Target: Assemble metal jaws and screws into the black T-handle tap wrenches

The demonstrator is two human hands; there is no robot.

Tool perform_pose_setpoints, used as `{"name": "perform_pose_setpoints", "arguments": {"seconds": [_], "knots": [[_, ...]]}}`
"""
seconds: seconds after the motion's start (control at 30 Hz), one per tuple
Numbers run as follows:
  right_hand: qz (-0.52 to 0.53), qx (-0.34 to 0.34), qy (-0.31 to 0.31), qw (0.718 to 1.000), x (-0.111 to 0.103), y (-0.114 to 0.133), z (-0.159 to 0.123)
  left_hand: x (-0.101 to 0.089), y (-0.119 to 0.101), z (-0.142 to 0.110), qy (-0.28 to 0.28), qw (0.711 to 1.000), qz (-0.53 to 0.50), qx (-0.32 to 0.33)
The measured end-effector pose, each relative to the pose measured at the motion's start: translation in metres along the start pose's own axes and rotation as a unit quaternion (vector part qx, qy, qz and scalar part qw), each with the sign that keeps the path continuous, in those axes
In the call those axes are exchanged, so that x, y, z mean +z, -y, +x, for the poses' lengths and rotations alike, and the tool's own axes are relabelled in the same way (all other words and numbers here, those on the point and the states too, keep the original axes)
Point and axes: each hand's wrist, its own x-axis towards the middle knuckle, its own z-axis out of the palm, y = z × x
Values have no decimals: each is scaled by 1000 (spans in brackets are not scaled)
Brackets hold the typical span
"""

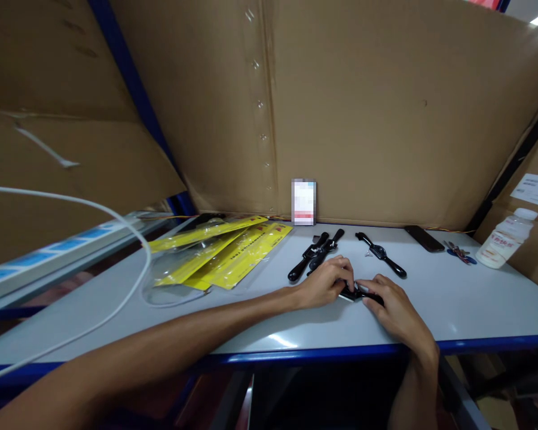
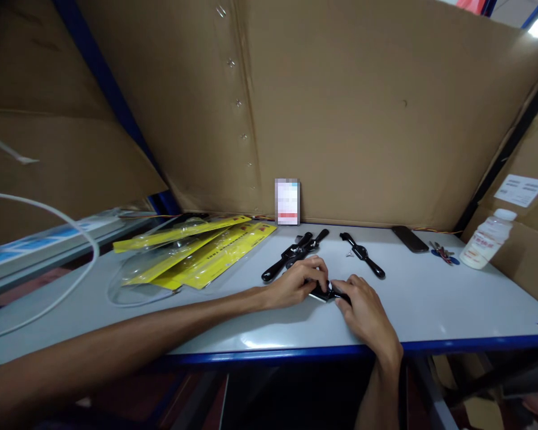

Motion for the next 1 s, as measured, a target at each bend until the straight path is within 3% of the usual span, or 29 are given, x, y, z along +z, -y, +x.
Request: {"name": "perform_pose_setpoints", "arguments": {"seconds": [0.13, 0.33, 0.83, 1.0], "knots": [[1, -2, -5, 1000, 0, -1, -1, 0, 1, 0, -54, 996, 41, -55], [4, 10, 2, 1000, 0, 1, 0, 2, -6, -1, -19, 989, 126, -79], [4, 12, -2, 1000, -1, 2, -1, -2, -8, -1, -13, 984, 152, -91], [1, 9, -8, 1000, 1, 0, 0, -2, -10, -1, 13, 980, 178, -88]]}}
